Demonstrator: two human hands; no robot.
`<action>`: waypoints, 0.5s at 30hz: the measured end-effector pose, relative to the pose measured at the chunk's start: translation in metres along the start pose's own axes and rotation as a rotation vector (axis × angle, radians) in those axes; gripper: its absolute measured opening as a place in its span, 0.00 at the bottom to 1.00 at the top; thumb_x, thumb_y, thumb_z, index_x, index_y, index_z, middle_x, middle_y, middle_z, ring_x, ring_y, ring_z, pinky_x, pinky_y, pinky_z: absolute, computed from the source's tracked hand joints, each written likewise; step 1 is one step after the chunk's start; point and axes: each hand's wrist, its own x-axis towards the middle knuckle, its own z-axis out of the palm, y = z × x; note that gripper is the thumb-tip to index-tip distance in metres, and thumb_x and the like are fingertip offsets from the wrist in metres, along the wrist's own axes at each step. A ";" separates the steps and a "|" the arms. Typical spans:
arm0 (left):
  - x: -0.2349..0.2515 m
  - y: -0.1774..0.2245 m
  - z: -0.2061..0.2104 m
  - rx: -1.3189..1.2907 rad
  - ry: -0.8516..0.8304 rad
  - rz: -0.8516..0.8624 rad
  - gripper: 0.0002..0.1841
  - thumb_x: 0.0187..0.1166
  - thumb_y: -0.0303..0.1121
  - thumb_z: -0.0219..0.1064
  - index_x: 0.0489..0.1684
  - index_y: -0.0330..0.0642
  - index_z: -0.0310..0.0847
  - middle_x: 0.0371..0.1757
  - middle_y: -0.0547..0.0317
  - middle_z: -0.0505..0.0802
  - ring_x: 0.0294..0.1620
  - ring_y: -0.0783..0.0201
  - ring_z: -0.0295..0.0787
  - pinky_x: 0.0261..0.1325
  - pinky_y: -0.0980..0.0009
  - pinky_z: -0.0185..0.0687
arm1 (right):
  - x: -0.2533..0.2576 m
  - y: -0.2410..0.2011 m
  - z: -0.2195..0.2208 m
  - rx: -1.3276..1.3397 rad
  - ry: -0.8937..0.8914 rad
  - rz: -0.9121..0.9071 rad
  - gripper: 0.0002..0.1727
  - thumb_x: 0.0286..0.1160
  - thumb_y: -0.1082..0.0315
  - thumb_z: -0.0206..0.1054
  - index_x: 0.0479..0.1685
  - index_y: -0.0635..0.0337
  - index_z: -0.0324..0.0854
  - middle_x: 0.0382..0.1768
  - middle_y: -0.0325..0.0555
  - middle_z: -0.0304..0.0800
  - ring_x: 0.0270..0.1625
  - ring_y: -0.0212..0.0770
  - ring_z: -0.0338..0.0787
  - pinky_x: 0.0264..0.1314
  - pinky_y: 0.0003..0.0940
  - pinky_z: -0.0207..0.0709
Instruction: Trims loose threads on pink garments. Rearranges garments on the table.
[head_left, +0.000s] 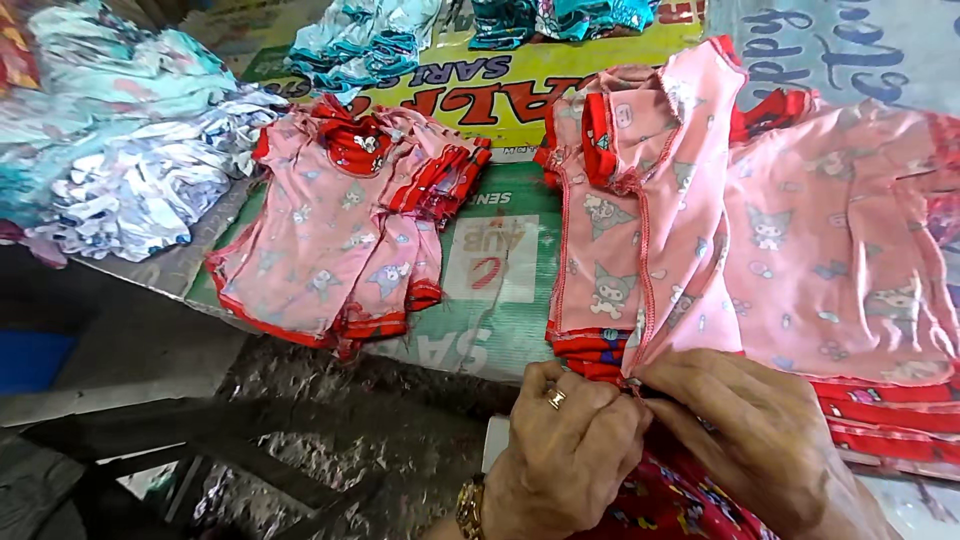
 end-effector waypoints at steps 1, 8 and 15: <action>0.000 0.000 0.001 -0.003 0.000 0.001 0.04 0.84 0.34 0.64 0.41 0.45 0.80 0.37 0.60 0.87 0.41 0.67 0.82 0.57 0.70 0.73 | 0.000 0.000 0.000 0.001 -0.003 0.000 0.12 0.89 0.60 0.60 0.49 0.56 0.87 0.42 0.45 0.95 0.43 0.36 0.92 0.42 0.27 0.81; -0.001 0.001 0.003 -0.024 0.016 -0.011 0.05 0.85 0.35 0.63 0.41 0.45 0.79 0.38 0.60 0.87 0.41 0.68 0.83 0.58 0.71 0.73 | -0.001 0.001 0.003 0.013 0.023 -0.024 0.12 0.89 0.60 0.60 0.49 0.55 0.87 0.41 0.45 0.95 0.43 0.36 0.92 0.43 0.28 0.81; 0.000 0.001 -0.006 -0.174 0.028 -0.063 0.05 0.85 0.34 0.62 0.40 0.47 0.79 0.39 0.64 0.87 0.43 0.71 0.83 0.58 0.73 0.74 | -0.009 -0.006 0.001 -0.043 -0.013 -0.062 0.10 0.88 0.62 0.59 0.45 0.53 0.86 0.36 0.44 0.94 0.37 0.39 0.91 0.35 0.33 0.78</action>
